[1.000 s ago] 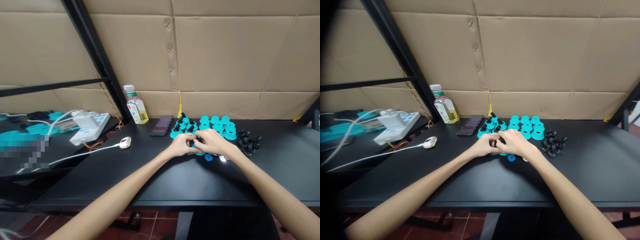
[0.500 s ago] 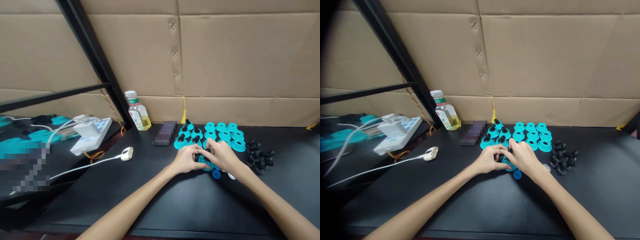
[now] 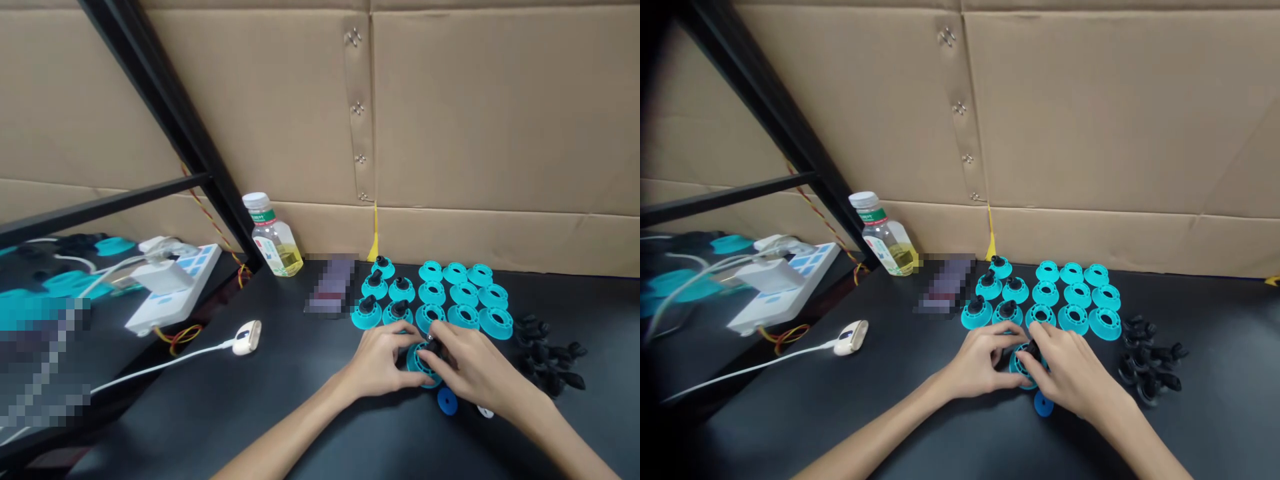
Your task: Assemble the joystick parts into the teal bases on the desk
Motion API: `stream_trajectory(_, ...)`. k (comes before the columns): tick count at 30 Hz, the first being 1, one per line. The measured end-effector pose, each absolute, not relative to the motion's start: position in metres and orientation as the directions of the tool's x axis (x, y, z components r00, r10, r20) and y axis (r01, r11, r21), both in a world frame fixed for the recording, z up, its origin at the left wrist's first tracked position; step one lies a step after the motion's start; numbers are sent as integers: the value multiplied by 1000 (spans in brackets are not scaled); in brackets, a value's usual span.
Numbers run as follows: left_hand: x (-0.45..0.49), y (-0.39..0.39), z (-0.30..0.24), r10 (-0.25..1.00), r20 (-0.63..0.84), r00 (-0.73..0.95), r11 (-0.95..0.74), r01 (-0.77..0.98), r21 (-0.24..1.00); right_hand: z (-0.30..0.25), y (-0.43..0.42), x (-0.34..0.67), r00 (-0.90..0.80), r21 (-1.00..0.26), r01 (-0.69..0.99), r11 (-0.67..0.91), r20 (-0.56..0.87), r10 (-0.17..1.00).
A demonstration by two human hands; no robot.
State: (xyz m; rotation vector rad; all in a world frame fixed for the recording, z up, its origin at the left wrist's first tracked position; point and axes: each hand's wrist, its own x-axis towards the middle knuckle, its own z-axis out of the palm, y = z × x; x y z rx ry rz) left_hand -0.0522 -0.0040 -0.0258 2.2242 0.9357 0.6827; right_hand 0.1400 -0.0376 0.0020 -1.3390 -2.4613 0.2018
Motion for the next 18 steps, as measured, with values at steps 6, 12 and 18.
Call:
stream_trajectory(6,-55,-5,-27,767,203,609,-532,425,732,-12,-38,132,-502,-140,809,571,342,794)
stream_trajectory(12,-57,-8,-28,773,203,601,-525,427,736,-14,-41,126,-495,-128,807,576,386,778)
stream_trajectory(18,-56,-10,-26,787,201,583,-511,435,741,-5,-45,133,-530,-183,781,597,312,788)
